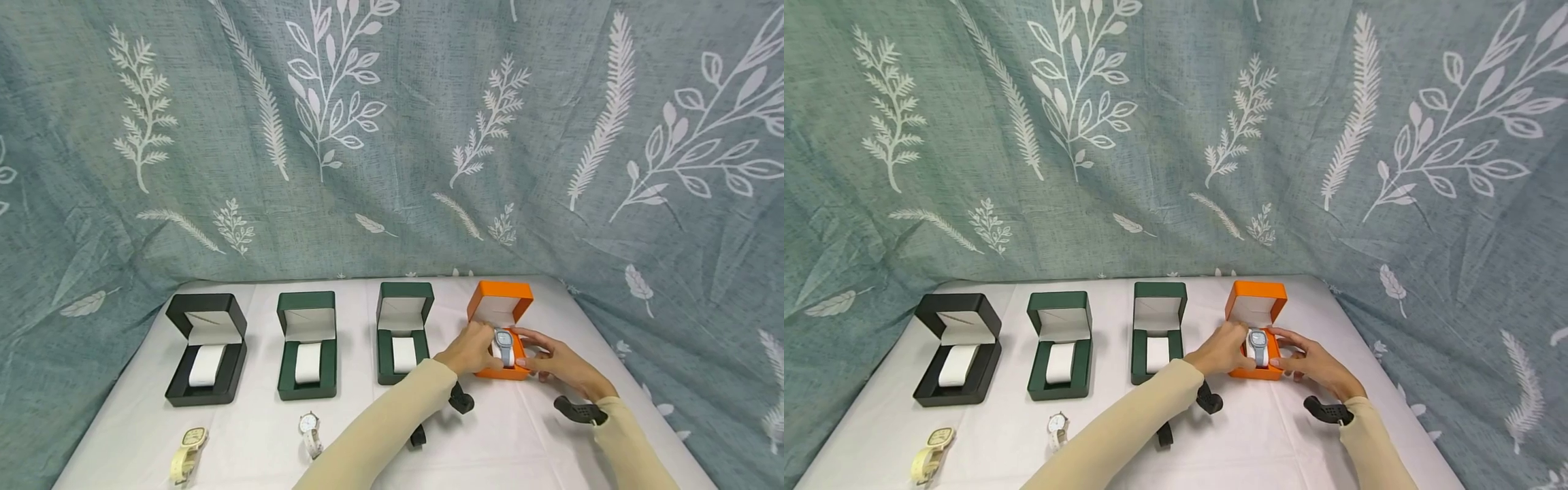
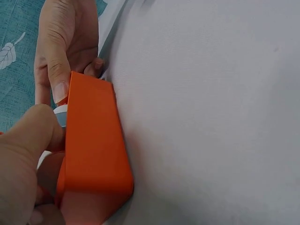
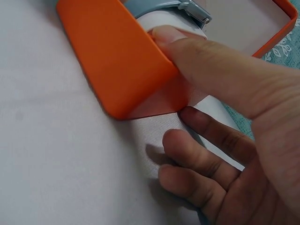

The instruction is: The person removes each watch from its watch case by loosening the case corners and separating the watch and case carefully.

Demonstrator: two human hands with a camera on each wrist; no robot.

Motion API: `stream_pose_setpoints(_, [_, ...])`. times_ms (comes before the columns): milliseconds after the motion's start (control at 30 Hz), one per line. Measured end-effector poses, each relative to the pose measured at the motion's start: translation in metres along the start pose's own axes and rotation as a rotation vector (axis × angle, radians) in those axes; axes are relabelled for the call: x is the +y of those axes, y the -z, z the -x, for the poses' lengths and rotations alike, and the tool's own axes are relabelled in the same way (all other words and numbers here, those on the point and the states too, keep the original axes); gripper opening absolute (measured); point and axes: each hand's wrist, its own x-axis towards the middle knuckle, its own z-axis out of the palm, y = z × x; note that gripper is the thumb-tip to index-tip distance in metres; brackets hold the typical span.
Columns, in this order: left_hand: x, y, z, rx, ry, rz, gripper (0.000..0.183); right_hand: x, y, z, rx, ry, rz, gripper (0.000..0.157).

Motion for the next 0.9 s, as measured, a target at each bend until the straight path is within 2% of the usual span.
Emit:
stream_pose_setpoints(433, [-0.0021, 0.0001, 0.0, -0.02, 0.038, 0.062, 0.025, -0.003, -0.0028, -0.0003, 0.004, 0.007, 0.009, 0.076])
stream_pose_setpoints(900, [-0.0046, 0.0012, 0.0025, 0.016, -0.01, 0.066, 0.028, -0.0028, -0.0025, 0.0006, 0.006, 0.003, 0.021, 0.078])
